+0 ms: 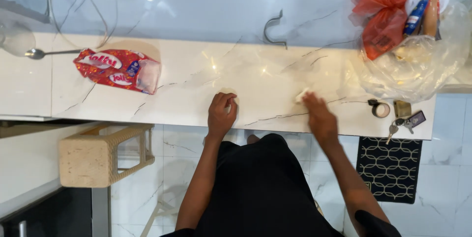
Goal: The person cleans a white kitchen countertop using a white tissue, wiping away spills and debris. They then organize items on the counter, including a bag of Jolly candies, a cloth, and various packaged food items, before moving to a different area to place keys on a shelf.
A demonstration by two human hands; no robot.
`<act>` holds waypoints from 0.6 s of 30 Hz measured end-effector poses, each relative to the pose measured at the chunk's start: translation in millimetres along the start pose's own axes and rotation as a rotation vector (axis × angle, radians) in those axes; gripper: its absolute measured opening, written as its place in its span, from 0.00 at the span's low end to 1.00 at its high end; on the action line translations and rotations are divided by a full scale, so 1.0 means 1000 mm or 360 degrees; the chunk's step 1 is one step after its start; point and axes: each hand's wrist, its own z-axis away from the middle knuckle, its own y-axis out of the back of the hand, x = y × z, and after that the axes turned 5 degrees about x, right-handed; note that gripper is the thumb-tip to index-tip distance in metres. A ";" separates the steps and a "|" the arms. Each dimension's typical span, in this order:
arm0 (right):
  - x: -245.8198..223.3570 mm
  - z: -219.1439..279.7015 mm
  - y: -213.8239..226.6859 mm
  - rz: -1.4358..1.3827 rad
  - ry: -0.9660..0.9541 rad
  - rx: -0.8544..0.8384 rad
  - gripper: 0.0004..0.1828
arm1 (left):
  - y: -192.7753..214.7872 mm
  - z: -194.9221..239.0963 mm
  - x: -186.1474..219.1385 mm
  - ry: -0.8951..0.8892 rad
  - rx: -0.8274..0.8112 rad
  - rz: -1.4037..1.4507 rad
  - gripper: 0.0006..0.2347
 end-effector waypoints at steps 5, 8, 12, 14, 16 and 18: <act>-0.005 -0.060 -0.011 -0.0123 -0.0220 0.0340 0.15 | 0.012 0.003 -0.003 0.0013 -0.0034 0.0139 0.06; -0.061 -0.084 -0.043 -0.0184 -0.0129 0.0254 0.16 | 0.032 0.016 -0.009 0.0045 -0.0131 0.0272 0.06; -0.146 -0.100 -0.090 -0.0231 0.0026 0.0108 0.21 | 0.083 0.070 -0.016 0.0432 -0.0403 0.0431 0.07; -0.182 -0.102 -0.119 -0.0274 0.0124 0.0079 0.22 | 0.112 0.111 -0.045 0.0563 -0.0346 0.0422 0.08; -0.219 -0.098 -0.144 -0.0309 0.0222 0.0055 0.24 | 0.141 0.156 -0.079 0.0689 -0.0291 0.0425 0.08; -0.260 -0.091 -0.165 -0.0339 0.0379 -0.0064 0.25 | 0.173 0.202 -0.120 0.0940 -0.0166 0.0292 0.08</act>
